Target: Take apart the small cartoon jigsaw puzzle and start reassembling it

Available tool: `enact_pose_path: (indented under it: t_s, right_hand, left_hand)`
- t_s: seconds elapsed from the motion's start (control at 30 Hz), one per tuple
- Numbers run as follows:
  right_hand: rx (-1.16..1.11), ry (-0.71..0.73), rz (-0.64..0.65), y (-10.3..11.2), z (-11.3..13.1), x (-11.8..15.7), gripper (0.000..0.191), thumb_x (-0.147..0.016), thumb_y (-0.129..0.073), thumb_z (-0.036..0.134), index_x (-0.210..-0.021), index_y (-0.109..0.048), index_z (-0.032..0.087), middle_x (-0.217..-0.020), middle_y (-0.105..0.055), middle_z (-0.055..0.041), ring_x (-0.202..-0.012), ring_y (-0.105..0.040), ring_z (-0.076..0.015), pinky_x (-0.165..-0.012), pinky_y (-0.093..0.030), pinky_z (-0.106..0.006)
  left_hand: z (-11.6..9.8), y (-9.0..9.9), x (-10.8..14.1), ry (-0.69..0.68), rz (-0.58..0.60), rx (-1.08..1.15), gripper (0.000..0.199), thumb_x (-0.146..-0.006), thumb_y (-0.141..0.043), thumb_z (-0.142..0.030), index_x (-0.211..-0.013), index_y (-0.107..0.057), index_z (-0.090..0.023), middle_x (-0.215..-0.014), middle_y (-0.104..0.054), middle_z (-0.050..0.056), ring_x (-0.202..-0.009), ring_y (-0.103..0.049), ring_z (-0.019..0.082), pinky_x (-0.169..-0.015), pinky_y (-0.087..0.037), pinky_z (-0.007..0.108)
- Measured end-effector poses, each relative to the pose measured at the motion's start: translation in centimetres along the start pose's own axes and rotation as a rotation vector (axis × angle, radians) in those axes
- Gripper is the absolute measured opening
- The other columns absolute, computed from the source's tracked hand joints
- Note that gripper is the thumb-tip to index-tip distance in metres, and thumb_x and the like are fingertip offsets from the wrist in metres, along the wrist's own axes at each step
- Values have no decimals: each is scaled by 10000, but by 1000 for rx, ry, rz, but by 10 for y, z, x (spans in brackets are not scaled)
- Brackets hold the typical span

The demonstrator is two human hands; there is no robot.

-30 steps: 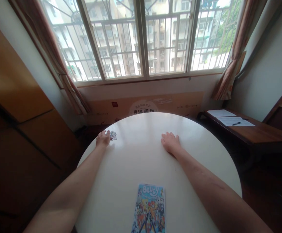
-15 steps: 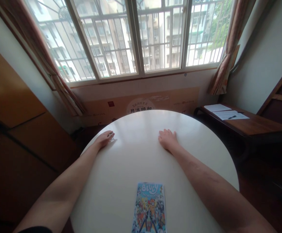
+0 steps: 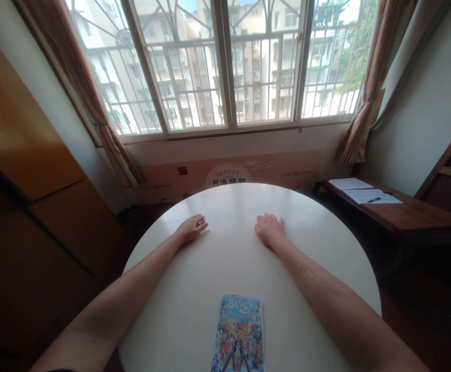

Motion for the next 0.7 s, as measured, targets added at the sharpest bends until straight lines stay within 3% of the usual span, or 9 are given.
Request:
enact_pose_path:
  t_s: [0.33, 0.7]
  right_hand:
    - [22, 15, -25, -1, -1, -2, 411, -985, -614, 379, -1350, -567, 198, -1436, -523, -118, -1285, -524, -310, -1070, -429, -574]
    - [-29, 29, -25, -3, -8, -5, 412, -983, -620, 373, -1351, -565, 197, -1432, -526, -118, -1257, -547, -302, -1044, -461, -556]
  left_hand:
    - [-97, -41, 5, -226, 48, 19, 478, -957, -492, -512, -1288, -618, -190, -1410, -574, 125, -1325, -517, 276, -1146, -372, 364]
    - [-171, -53, 49, -362, 110, 93, 394, -1038, -372, -402, -1230, -646, -195, -1368, -606, 129, -1327, -502, 251, -1172, -346, 387]
Point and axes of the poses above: each hand's wrist, its own x-axis away from the middle knuckle, its own y-axis out of the back of the hand, z = x × y, the point moved 2 cm from there along -x, towards the middle knuckle
